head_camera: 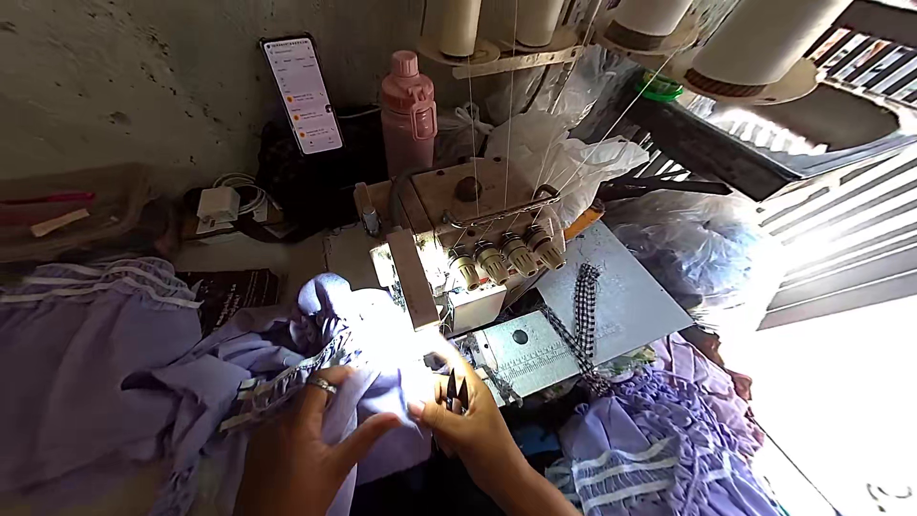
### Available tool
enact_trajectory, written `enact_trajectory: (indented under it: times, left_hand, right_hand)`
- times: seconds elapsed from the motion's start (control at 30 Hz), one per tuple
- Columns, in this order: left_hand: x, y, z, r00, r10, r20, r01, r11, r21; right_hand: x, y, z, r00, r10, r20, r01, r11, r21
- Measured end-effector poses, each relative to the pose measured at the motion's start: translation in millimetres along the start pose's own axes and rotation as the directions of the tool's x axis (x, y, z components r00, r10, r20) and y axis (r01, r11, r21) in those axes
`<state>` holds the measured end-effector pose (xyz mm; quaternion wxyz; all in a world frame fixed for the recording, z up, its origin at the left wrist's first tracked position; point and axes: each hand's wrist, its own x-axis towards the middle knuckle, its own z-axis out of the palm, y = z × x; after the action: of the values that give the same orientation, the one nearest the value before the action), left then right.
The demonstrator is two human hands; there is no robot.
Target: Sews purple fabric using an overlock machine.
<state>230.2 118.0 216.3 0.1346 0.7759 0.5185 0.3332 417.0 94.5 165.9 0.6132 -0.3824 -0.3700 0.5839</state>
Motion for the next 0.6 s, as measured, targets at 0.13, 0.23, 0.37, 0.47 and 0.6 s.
enact_trajectory:
  times: [0.13,0.23,0.37,0.47,0.6]
  left_hand:
    - [8.5,5.6,14.4,0.963,0.254,-0.084,-0.237,0.956,0.172]
    - [20.1,1.2,34.9,0.959,0.232,-0.16,-0.219,0.971,0.099]
    - [34.6,5.5,44.1,0.988,0.059,-0.142,-0.042,0.992,0.121]
    - [42.3,6.1,42.2,0.977,0.169,-0.134,-0.127,0.953,0.275]
    - [33.9,5.1,48.9,0.948,0.304,-0.093,-0.264,0.917,0.298]
  right_hand:
    - [3.7,23.3,-18.6,0.961,-0.277,-0.012,0.247,0.877,-0.413]
    - [20.3,22.0,-20.8,0.878,-0.477,-0.041,0.351,0.7,-0.622]
    - [51.6,9.2,-9.6,0.856,-0.509,-0.093,0.201,0.493,-0.847]
    - [60.7,6.3,-6.5,0.873,-0.473,-0.121,0.139,0.479,-0.867]
    - [63.9,7.0,-11.1,0.875,-0.47,-0.114,0.159,0.502,-0.85]
